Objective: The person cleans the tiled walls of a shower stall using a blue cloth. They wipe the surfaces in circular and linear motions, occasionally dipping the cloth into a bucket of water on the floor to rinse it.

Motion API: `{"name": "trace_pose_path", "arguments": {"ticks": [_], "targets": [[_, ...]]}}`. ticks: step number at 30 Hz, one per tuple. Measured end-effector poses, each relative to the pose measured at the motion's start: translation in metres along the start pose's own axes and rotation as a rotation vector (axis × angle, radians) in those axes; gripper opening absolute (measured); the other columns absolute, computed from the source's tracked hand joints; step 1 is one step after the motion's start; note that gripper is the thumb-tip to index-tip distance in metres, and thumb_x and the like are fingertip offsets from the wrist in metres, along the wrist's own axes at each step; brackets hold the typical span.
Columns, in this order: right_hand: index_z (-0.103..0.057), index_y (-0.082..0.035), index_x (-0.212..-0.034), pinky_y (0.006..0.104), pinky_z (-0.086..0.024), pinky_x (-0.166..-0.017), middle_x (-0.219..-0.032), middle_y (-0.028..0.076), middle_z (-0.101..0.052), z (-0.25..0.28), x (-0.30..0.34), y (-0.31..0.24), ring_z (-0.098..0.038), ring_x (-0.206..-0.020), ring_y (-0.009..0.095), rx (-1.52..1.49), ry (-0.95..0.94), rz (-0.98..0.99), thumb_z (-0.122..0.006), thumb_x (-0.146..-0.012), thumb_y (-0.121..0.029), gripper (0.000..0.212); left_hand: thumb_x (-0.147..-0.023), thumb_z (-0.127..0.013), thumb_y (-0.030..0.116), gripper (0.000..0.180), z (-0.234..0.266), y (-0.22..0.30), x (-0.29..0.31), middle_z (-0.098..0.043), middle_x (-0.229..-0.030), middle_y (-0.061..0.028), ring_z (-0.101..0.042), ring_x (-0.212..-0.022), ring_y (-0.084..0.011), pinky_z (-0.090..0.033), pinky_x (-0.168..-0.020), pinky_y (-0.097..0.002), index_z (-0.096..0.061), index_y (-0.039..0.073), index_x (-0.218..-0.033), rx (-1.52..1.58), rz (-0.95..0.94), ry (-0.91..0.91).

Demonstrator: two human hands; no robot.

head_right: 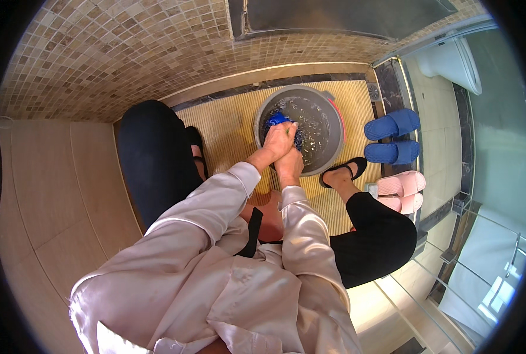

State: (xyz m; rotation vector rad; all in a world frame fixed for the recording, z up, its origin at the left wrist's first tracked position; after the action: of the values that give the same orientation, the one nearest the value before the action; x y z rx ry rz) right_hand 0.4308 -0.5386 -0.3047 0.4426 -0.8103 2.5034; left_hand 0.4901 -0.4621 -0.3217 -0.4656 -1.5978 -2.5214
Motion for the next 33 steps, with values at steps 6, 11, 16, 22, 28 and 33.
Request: {"name": "trace_pose_path", "arguments": {"ticks": [6, 11, 16, 22, 28, 33], "targets": [[-0.070, -0.001, -0.105, 0.0504, -0.053, -0.085, -0.099, 0.027, -0.070, -0.005, -0.005, 0.004, -0.067, -0.096, 0.045, 0.094, 0.010, 0.061, -0.061, -0.088, -0.038, 0.042, -0.100, -0.047, 0.038, 0.039, -0.007, -0.013, -0.002, -0.068, -0.100, -0.0273, -0.064, -0.098, -0.0458, -0.051, -0.088, -0.0521, -0.069, 0.006, -0.105, -0.044, 0.117, 0.016], [-0.059, -0.003, -0.096, 0.0535, -0.054, -0.075, -0.089, 0.026, -0.070, 0.020, -0.032, 0.021, -0.068, -0.086, 0.046, -0.017, 0.335, -0.001, -0.072, -0.080, -0.031, 0.035, -0.095, -0.055, 0.055, 0.049, -0.016, -0.011, -0.021, -0.067, -0.099, -0.0217, -0.063, -0.101, -0.0402, -0.049, -0.091, -0.0443, -0.065, 0.007, -0.099, 0.255, -0.022, 0.082], [-0.054, 0.001, -0.111, 0.0450, -0.051, -0.082, -0.096, 0.021, -0.069, 0.099, -0.076, 0.076, -0.068, -0.090, 0.040, -0.306, 0.589, -0.009, -0.084, -0.072, -0.031, 0.058, -0.092, -0.057, 0.057, 0.066, -0.022, -0.010, -0.021, -0.050, -0.139, -0.0172, -0.047, -0.131, -0.0352, -0.037, -0.110, -0.0421, -0.051, 0.013, -0.140, 0.036, 0.009, -0.103], [-0.053, 0.005, -0.120, 0.0446, -0.047, -0.094, -0.115, 0.027, -0.063, 0.139, -0.108, 0.149, -0.060, -0.109, 0.042, -0.258, 0.751, -0.002, -0.087, -0.069, -0.029, 0.070, -0.091, -0.064, 0.037, 0.050, -0.036, -0.014, -0.014, -0.052, -0.134, -0.0183, -0.049, -0.127, -0.0373, -0.041, -0.106, -0.0444, -0.056, 0.013, -0.133, -0.076, -0.037, -0.101], [-0.057, 0.002, -0.113, 0.0484, -0.044, -0.097, -0.121, 0.023, -0.055, 0.131, -0.074, 0.060, -0.052, -0.115, 0.042, 0.188, 0.798, 0.300, -0.081, -0.073, -0.020, 0.052, -0.084, -0.064, 0.006, 0.028, -0.006, -0.011, -0.021, -0.056, -0.113, -0.0167, -0.053, -0.110, -0.0385, -0.044, -0.096, -0.0478, -0.061, 0.011, -0.111, -0.159, -0.159, 0.312], [-0.053, -0.011, -0.126, 0.0509, -0.046, -0.097, -0.124, 0.018, -0.048, 0.007, -0.063, 0.016, -0.052, -0.114, 0.046, 0.196, 0.138, 0.214, -0.080, -0.075, -0.020, 0.058, -0.079, -0.059, -0.002, 0.034, 0.002, -0.015, -0.025, -0.056, -0.115, -0.0164, -0.052, -0.113, -0.0396, -0.043, -0.097, -0.0478, -0.059, 0.009, -0.112, -0.116, -0.091, 0.340]]}}
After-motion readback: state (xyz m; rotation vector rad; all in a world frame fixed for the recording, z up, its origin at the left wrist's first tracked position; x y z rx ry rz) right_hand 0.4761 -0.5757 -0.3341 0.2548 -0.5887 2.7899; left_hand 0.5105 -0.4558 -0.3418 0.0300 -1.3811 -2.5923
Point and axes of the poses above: each hand's wrist, its own x-axis away from the middle knuckle, its own z-axis out of the back of the hand, y = z × x, the point moved 5 cm from there along -x, towards the middle knuckle
